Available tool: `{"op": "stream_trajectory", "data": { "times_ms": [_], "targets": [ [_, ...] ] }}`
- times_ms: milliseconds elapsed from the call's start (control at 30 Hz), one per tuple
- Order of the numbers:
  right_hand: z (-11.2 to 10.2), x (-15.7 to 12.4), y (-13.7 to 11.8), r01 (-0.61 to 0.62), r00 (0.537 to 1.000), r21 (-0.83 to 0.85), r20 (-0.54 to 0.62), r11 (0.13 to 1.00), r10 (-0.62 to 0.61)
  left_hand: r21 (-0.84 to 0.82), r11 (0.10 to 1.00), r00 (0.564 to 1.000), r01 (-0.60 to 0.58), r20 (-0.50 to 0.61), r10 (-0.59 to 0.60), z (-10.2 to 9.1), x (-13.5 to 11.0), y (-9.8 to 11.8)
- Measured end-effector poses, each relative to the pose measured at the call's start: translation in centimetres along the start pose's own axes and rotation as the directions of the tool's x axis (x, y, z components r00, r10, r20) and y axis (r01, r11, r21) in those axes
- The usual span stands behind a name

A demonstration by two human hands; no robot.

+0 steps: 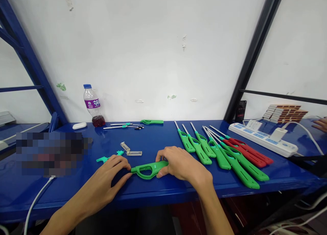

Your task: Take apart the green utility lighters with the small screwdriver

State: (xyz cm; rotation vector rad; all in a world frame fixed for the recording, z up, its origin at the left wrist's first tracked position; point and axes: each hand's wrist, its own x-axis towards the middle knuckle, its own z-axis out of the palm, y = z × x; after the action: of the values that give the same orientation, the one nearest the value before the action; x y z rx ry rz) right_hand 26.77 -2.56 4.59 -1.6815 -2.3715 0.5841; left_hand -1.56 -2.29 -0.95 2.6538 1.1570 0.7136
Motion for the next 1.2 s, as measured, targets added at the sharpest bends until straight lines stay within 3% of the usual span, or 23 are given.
{"op": "stream_trajectory", "data": {
  "times_ms": [267,467,667,800,900,1000,1200],
  "targets": [
    [-0.5,-0.5,-0.8,-0.038,0.999,0.044,0.03,0.998,0.036,0.005,1.0,1.0,0.015,-0.005,-0.015,0.0,0.2,0.1],
    [0.1,0.0,-0.1,0.002,1.0,0.064,0.028,0.998,-0.004,0.01,1.0,1.0,0.016,-0.007,-0.016,-0.1,0.2,0.2],
    [0.0,-0.3,0.7,-0.035,0.999,0.062,0.027,0.997,0.033,0.03,1.0,0.999,-0.005,-0.036,0.006,-0.1,0.1,0.2],
    [-0.7,-1.3,2.0,-0.063,0.997,0.071,-0.036,0.995,0.066,0.049,0.999,0.998,-0.019,-0.057,0.021,0.2,0.1,-0.1],
    [-1.7,-1.0,3.2,-0.111,0.988,-0.015,-0.105,0.994,0.109,0.052,0.998,0.997,-0.029,-0.067,0.033,0.4,0.1,-0.3],
    [-3.2,1.7,4.2,-0.145,0.988,-0.165,-0.071,0.976,0.135,0.038,0.999,0.998,-0.029,-0.059,0.031,0.5,0.0,-0.5],
    [-6.3,12.3,5.4,-0.167,0.985,-0.283,-0.006,0.944,0.173,0.094,0.994,0.994,-0.047,-0.092,0.056,0.7,-0.1,-0.6]
  ]
}}
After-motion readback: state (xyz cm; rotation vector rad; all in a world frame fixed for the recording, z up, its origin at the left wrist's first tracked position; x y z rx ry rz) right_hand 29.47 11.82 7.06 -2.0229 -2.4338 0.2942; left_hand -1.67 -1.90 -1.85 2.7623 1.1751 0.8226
